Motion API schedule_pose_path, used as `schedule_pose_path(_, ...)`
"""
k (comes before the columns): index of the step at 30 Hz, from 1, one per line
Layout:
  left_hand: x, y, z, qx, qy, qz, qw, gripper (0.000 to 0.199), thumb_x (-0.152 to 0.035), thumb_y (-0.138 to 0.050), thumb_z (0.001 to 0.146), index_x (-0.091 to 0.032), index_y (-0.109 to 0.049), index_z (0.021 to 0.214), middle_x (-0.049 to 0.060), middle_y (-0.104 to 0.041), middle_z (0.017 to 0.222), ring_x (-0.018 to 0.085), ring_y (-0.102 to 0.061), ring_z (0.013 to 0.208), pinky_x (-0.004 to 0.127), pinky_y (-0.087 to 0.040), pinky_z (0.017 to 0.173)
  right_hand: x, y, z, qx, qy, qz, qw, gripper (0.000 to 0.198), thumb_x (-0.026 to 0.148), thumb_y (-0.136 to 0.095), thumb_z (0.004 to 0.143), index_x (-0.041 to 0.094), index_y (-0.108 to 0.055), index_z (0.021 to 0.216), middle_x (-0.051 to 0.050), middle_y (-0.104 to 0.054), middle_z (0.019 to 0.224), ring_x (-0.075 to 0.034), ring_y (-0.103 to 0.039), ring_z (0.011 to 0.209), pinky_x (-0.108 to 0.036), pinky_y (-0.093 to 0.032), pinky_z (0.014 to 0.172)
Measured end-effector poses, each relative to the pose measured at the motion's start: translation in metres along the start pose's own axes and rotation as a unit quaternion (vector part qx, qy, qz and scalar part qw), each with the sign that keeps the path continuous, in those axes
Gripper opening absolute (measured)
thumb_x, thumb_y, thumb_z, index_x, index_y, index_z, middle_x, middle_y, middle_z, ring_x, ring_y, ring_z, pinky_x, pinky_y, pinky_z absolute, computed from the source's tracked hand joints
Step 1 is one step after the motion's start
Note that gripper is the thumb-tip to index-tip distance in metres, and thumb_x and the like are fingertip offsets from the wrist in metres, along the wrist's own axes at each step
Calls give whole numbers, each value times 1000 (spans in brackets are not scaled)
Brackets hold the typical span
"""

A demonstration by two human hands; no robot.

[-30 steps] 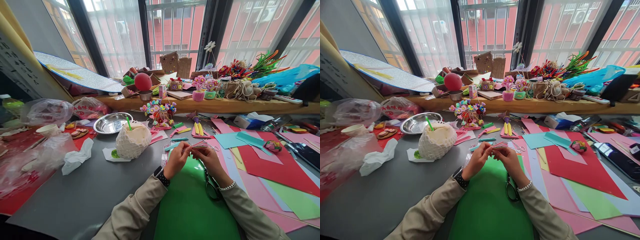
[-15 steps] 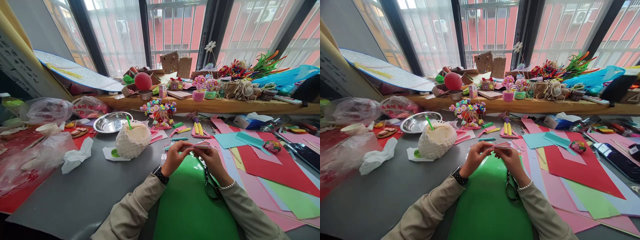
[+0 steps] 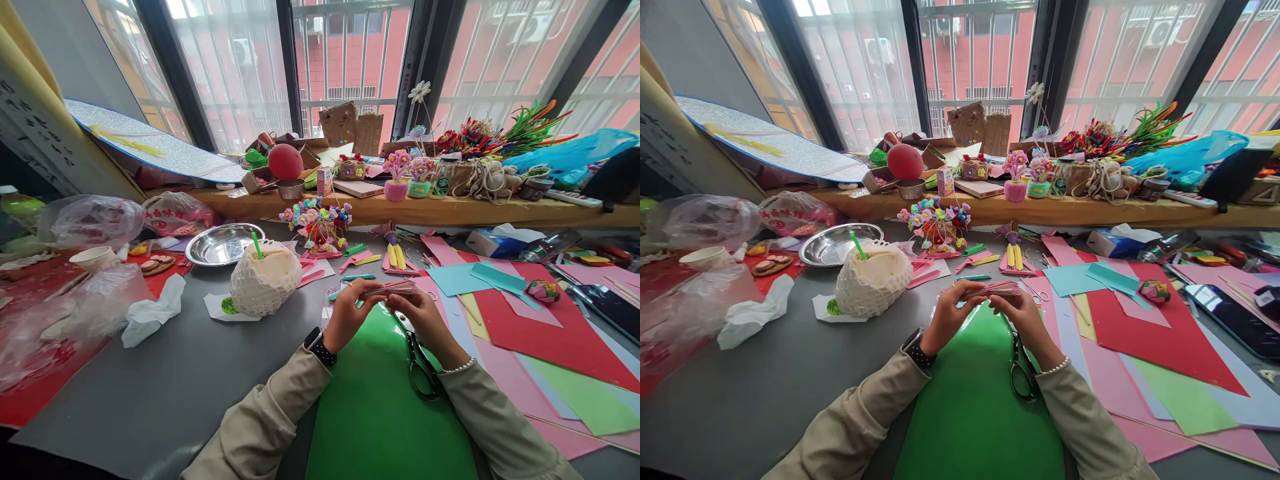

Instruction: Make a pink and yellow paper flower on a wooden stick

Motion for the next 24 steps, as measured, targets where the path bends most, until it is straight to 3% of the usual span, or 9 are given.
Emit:
schedule_pose_path(5, -1, 1, -1, -5, -25, 62, 998, 26, -30, -53, 77, -21, -54, 101, 5, -60, 97, 17, -56, 88, 29, -44, 79, -7, 6, 2, -35, -19, 39, 998, 38, 47, -55, 72, 18, -56, 96, -4, -63, 72, -15, -57, 63, -28, -45, 56)
schedule_pose_path(9, 1, 0, -1, 0, -20, 47, 999, 27, -30, -55, 76, -20, -53, 101, 5, -59, 96, 16, -56, 87, 29, -44, 79, -1, 5, 1, -45, -11, 65, 997, 30, 39, -62, 69, 20, -57, 91, 0, -61, 70, -12, -55, 61, -25, -45, 56)
schedule_pose_path(13, 9, -2, 1, -7, 54, -81, 995, 46, -31, -64, 68, -19, -46, 109, 7, -56, 100, 16, -58, 85, 29, -45, 77, 2, 3, 1, -45, -18, 86, 995, 24, 36, -65, 66, 19, -58, 82, 0, -61, 71, -12, -58, 63, -26, -48, 61)
schedule_pose_path(18, 19, -8, 3, -2, 183, -293, 938, 54, -26, -69, 62, -15, -42, 107, 8, -59, 96, 16, -59, 86, 31, -45, 78, 1, 2, 1, -49, -19, 72, 996, 28, 36, -67, 64, 20, -57, 85, -1, -64, 73, -15, -61, 68, -29, -50, 64)
schedule_pose_path(24, 17, -5, 4, -21, 231, -337, 913, 48, -27, -69, 63, -14, -47, 103, 8, -63, 93, 15, -59, 83, 30, -43, 77, 1, 1, -1, -48, -17, 16, 999, 30, 36, -65, 66, 19, -54, 88, -2, -64, 74, -17, -62, 67, -33, -50, 66)
Point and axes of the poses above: each hand's wrist, its own z-axis towards the middle knuckle, its own y-axis out of the back of the hand, x = y × z, the point moved 2 cm from there along z, towards the middle knuckle
